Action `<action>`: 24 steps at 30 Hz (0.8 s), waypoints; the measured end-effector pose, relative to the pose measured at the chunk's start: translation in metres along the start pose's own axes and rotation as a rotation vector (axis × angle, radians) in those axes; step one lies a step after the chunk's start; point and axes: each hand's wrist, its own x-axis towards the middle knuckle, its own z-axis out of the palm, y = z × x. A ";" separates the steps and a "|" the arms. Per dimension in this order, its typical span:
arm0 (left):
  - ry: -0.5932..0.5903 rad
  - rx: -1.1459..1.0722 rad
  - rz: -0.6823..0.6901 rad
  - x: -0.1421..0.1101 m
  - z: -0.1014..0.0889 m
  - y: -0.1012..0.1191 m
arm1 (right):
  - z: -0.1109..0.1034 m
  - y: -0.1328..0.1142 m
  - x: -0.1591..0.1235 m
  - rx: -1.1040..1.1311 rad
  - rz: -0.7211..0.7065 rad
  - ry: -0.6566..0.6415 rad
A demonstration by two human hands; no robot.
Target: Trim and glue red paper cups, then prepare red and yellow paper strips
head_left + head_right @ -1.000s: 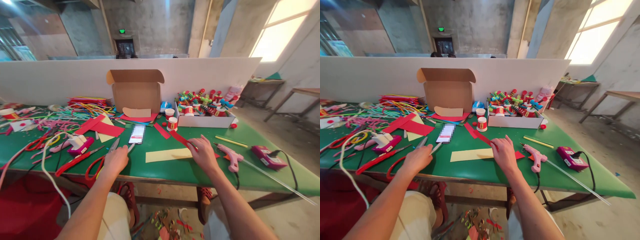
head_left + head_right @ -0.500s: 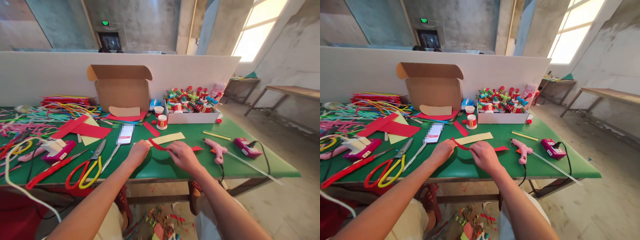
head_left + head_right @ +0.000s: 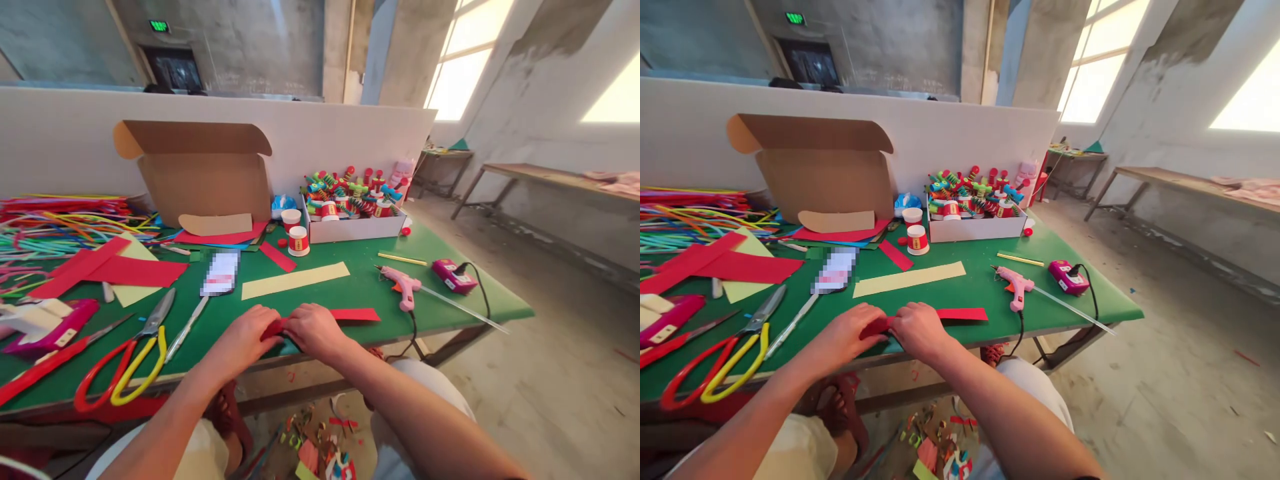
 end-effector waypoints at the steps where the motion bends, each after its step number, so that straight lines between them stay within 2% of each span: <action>1: -0.001 0.061 0.013 -0.002 0.004 0.003 | 0.001 0.000 0.000 0.000 -0.001 0.001; 4: 0.037 0.209 0.038 -0.008 0.017 0.010 | 0.004 0.003 -0.003 0.009 -0.010 0.021; 7: 0.093 0.253 0.049 -0.014 0.024 0.012 | 0.005 0.012 -0.012 0.042 -0.016 0.061; 10: 0.156 0.202 0.057 -0.021 0.025 0.007 | 0.001 0.026 -0.024 0.090 -0.013 0.090; 13: 0.205 0.062 0.056 -0.023 0.022 -0.004 | -0.005 0.043 -0.037 0.147 0.018 0.105; 19: 0.230 -0.189 -0.106 -0.018 0.014 -0.020 | -0.017 0.068 -0.057 0.342 0.242 0.113; 24: 0.195 -0.171 -0.201 -0.012 0.013 -0.020 | -0.021 0.077 -0.062 0.424 0.407 0.130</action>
